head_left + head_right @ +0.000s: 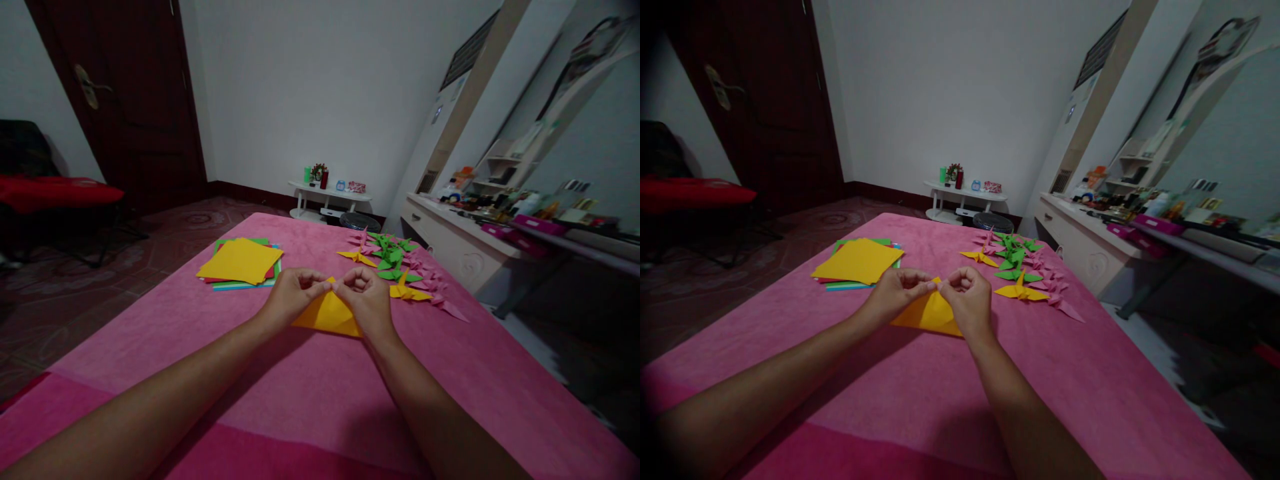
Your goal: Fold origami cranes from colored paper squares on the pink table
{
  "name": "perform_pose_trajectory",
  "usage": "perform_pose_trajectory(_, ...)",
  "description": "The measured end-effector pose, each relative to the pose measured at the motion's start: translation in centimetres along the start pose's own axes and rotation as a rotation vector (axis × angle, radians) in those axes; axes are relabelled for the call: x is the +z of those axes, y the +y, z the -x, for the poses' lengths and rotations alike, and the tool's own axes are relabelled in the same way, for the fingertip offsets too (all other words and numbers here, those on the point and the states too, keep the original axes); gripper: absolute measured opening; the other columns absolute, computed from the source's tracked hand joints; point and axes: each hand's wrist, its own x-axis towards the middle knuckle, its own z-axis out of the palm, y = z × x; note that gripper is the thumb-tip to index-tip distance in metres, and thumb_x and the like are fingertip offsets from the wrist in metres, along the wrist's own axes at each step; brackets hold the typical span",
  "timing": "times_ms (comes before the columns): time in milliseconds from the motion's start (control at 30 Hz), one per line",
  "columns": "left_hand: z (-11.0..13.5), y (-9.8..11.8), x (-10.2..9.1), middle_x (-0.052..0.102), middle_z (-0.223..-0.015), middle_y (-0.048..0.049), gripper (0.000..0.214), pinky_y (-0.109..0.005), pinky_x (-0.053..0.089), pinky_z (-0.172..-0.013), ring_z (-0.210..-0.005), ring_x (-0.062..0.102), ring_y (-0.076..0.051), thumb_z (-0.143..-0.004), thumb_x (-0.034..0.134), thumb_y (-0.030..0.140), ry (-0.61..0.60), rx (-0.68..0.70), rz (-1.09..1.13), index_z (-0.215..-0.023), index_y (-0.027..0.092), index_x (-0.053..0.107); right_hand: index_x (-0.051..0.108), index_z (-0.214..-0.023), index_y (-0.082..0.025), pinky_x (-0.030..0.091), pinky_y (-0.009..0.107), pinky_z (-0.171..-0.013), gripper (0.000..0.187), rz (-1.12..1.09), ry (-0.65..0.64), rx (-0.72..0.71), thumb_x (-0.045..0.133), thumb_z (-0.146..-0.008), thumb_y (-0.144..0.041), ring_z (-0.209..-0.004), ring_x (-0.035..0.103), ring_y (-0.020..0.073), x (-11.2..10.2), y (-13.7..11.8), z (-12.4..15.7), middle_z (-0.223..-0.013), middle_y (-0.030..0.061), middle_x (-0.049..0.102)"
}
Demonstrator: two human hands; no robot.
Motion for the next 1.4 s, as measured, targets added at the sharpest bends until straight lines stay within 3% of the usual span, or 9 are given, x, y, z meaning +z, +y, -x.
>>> perform_pose_trajectory(200,0.0,0.2,-0.1,0.06,-0.06,-0.0005,0.028,-0.018,0.035,-0.05,-0.054,0.049,-0.009,-0.071,0.063,0.037,-0.027,0.003,-0.04,-0.068,0.009,0.066,0.051,-0.063,-0.017,0.039,0.02,-0.05,0.019,-0.035,-0.011,0.042,0.069,-0.058,-0.019,-0.051,0.049,0.0085,0.0,-0.9,0.1,-0.057,-0.0045,0.055)
perform_pose_trajectory(333,0.2,0.6,-0.1,0.057,-0.057,-0.0001,0.03,-0.018,0.032,-0.048,-0.052,0.047,-0.008,-0.069,0.064,0.039,0.022,0.012,-0.107,-0.065,0.009,0.065,0.05,-0.064,-0.017,0.039,0.02,-0.051,0.019,-0.048,-0.042,0.047,0.069,-0.058,-0.019,-0.052,0.049,0.008,0.0,-0.9,0.1,-0.058,-0.0049,0.054)
perform_pose_trajectory(500,0.2,0.5,-0.1,0.057,-0.058,-0.0011,0.031,-0.019,0.032,-0.047,-0.051,0.046,-0.009,-0.068,0.064,0.04,0.027,-0.007,-0.152,-0.066,0.009,0.066,0.057,-0.085,-0.016,0.04,0.021,-0.052,0.031,-0.088,-0.244,0.263,0.071,-0.059,-0.027,-0.052,0.054,0.0102,-0.4,-0.1,-0.2,-0.058,-0.0041,0.058)
perform_pose_trajectory(633,0.0,-0.2,-0.2,0.053,-0.053,0.001,0.028,-0.018,0.028,-0.044,-0.048,0.043,-0.008,-0.068,0.061,0.037,0.003,-0.044,-0.242,-0.065,0.009,0.065,0.06,-0.071,-0.014,0.039,0.021,-0.049,0.029,-0.043,-0.346,0.41,0.075,-0.053,-0.031,-0.049,0.054,0.0098,-1.0,0.8,-0.4,-0.056,-0.0016,0.06)
perform_pose_trajectory(767,-0.4,-1.6,-0.1,0.052,-0.051,0.0017,0.026,-0.019,0.025,-0.043,-0.046,0.041,-0.008,-0.069,0.059,0.035,-0.072,-0.087,-0.386,-0.063,0.011,0.064,0.059,-0.067,-0.015,0.041,0.022,-0.051,0.024,0.023,-0.361,0.445,0.075,-0.052,-0.026,-0.049,0.054,0.0099,-1.2,1.9,-0.6,-0.056,-0.0017,0.061)
perform_pose_trajectory(933,-0.1,-3.2,0.5,0.061,-0.058,-0.0016,0.022,-0.022,0.027,-0.046,-0.05,0.049,-0.011,-0.073,0.056,0.032,-0.088,-0.03,-0.672,-0.068,0.015,0.068,0.059,-0.075,-0.015,0.038,0.02,-0.05,0.018,0.272,-0.348,0.34,0.066,-0.058,-0.014,-0.049,0.051,0.0085,-0.9,3.7,-0.4,-0.053,-0.0052,0.055)
perform_pose_trajectory(1200,1.4,-3.6,1.1,0.069,-0.079,-0.007,0.02,-0.029,0.035,-0.064,-0.074,0.061,-0.02,-0.079,0.051,0.026,-0.12,0.126,-1.014,-0.084,0.02,0.069,0.059,-0.082,-0.021,0.033,0.022,-0.055,0.019,0.915,-0.346,0.022,0.069,-0.067,-0.024,-0.062,0.055,0.0107,-0.6,3.6,0.7,-0.071,-0.0025,0.062)
perform_pose_trajectory(1400,1.9,-3.0,1.8,0.062,-0.092,-0.0093,0.018,-0.036,0.036,-0.073,-0.089,0.056,-0.024,-0.084,0.048,0.023,-0.108,0.268,-1.184,-0.095,0.017,0.06,0.056,-0.092,-0.023,0.034,0.025,-0.06,0.02,1.207,-0.393,0.02,0.062,-0.074,-0.026,-0.076,0.061,0.0166,0.0,2.7,1.4,-0.083,0.0016,0.066)
